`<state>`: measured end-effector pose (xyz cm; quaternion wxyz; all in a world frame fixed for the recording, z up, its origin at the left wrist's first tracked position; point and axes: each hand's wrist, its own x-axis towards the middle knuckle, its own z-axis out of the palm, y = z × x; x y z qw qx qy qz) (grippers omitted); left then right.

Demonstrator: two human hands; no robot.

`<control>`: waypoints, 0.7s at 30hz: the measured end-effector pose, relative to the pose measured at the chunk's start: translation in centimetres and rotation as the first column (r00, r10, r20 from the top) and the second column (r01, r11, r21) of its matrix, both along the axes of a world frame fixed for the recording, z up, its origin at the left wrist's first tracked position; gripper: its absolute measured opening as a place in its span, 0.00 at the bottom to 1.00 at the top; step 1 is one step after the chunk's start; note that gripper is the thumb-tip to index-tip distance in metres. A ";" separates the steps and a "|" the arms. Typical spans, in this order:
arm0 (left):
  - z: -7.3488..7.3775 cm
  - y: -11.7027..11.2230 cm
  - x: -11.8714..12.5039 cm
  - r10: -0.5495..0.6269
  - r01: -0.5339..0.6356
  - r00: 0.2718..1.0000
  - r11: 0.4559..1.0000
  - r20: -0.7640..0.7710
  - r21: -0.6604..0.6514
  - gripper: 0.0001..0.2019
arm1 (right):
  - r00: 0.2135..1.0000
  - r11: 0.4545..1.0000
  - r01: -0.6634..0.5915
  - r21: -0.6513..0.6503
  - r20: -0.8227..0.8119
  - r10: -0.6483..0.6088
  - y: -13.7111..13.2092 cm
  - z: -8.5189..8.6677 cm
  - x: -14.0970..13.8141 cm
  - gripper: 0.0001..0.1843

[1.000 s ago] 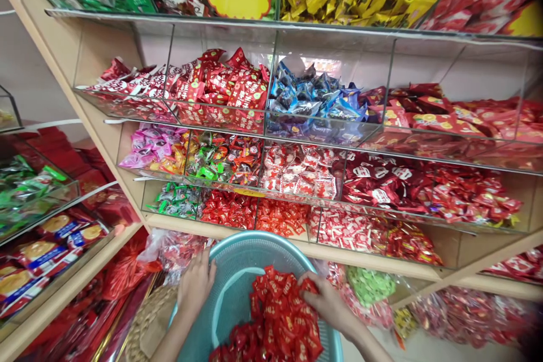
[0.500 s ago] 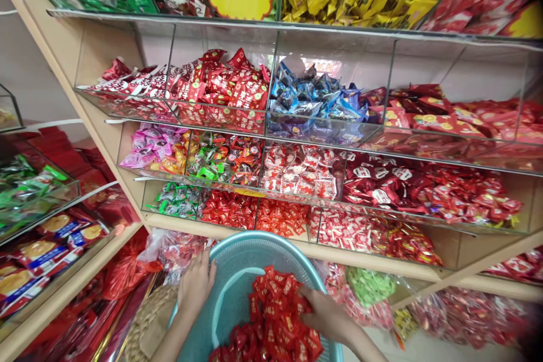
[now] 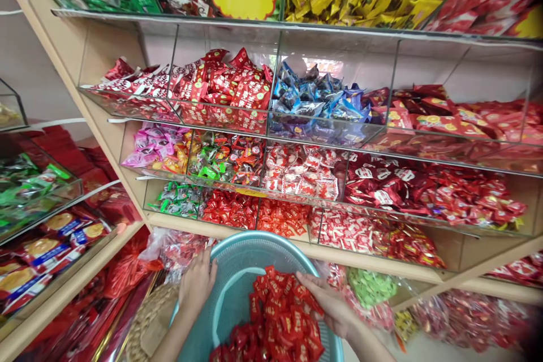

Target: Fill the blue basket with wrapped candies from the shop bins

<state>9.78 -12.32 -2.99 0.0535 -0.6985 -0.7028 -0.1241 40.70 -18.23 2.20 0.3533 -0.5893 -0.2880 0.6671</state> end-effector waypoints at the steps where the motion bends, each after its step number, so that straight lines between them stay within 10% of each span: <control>1: 0.1 0.0 0.0 0.002 -0.002 1.000 1.000 0.003 -0.003 0.20 | 1.000 1.000 0.004 0.004 -0.023 -0.004 -0.1 -0.2 -0.1 0.18; 6: 0.2 -0.1 0.1 -0.004 0.004 1.000 1.000 0.022 -0.003 0.20 | 0.985 0.977 -0.165 0.137 0.073 0.157 0.0 -0.5 -0.1 0.12; 11: 0.3 -0.1 0.2 -0.005 0.005 1.000 1.000 0.022 0.010 0.20 | 0.812 0.852 -0.420 0.313 0.548 0.200 0.4 -1.9 -0.6 0.08; 21: 0.0 0.0 -0.4 -0.030 0.014 0.978 0.997 0.205 0.080 0.22 | 0.497 0.775 -0.598 0.204 0.853 0.159 0.0 -4.2 -1.0 0.15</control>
